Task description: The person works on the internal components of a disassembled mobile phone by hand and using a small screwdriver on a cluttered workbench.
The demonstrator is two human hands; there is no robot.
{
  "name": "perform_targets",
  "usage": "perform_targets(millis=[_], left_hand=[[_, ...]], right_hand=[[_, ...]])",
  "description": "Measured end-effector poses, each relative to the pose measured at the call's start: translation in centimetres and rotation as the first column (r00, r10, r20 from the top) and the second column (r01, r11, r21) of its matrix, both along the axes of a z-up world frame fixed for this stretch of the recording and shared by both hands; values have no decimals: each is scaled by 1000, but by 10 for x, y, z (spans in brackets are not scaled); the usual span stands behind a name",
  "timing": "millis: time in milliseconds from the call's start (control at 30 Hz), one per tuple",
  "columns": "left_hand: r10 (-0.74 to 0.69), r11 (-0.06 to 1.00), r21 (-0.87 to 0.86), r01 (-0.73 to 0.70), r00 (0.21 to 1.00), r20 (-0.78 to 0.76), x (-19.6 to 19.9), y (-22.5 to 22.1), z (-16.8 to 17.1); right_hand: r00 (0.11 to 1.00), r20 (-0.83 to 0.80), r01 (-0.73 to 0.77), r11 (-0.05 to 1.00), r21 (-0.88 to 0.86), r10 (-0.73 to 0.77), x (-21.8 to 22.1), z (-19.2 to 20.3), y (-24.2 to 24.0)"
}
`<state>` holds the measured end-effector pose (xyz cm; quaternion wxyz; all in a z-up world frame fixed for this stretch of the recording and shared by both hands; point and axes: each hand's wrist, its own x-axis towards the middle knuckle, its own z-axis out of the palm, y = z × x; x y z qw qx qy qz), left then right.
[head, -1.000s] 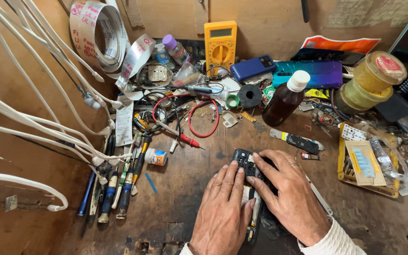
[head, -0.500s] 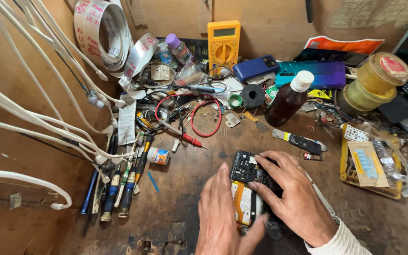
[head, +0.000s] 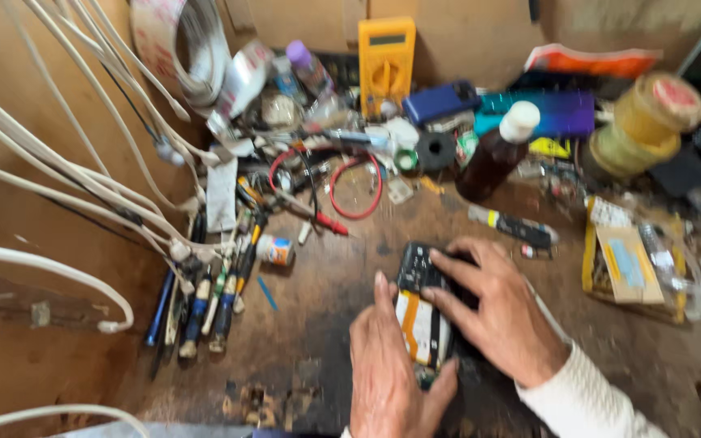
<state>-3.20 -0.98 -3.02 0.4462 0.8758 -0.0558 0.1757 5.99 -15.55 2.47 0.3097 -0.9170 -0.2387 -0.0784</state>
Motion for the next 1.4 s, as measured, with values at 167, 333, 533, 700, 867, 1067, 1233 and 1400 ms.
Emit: perform_targets(millis=[167, 333, 533, 700, 867, 1067, 1233, 1400], left_hand=[[-14, 1000, -9, 14, 998, 63, 1, 3, 8], [145, 957, -244, -154, 988, -54, 3, 21, 27], [137, 963, -200, -182, 966, -220, 26, 40, 40], [99, 993, -51, -108, 981, -167, 32, 30, 34], [79, 994, -57, -96, 967, -244, 33, 27, 22], [92, 992, -47, -117, 927, -365, 41, 30, 14], [40, 995, -63, -73, 907, -418, 51, 34, 10], [-16, 981, -172, -89, 850, -526, 59, 34, 5]], right_hand=[[999, -39, 9, 1000, -14, -9, 4, -1, -4], [999, 51, 15, 1000, 25, -16, 2, 5, -7], [926, -58, 375, 893, 247, -373, -36, 17, -9], [728, -410, 564, 820, -96, -549, -66, 6, -9], [796, -401, 508, 861, 38, -452, -61, -10, -5], [695, -522, 585, 811, 11, -494, -61, -18, 0], [668, -540, 600, 799, -17, -513, -66, -21, 1], [648, -580, 594, 804, -22, -494, -64, -18, -1]])
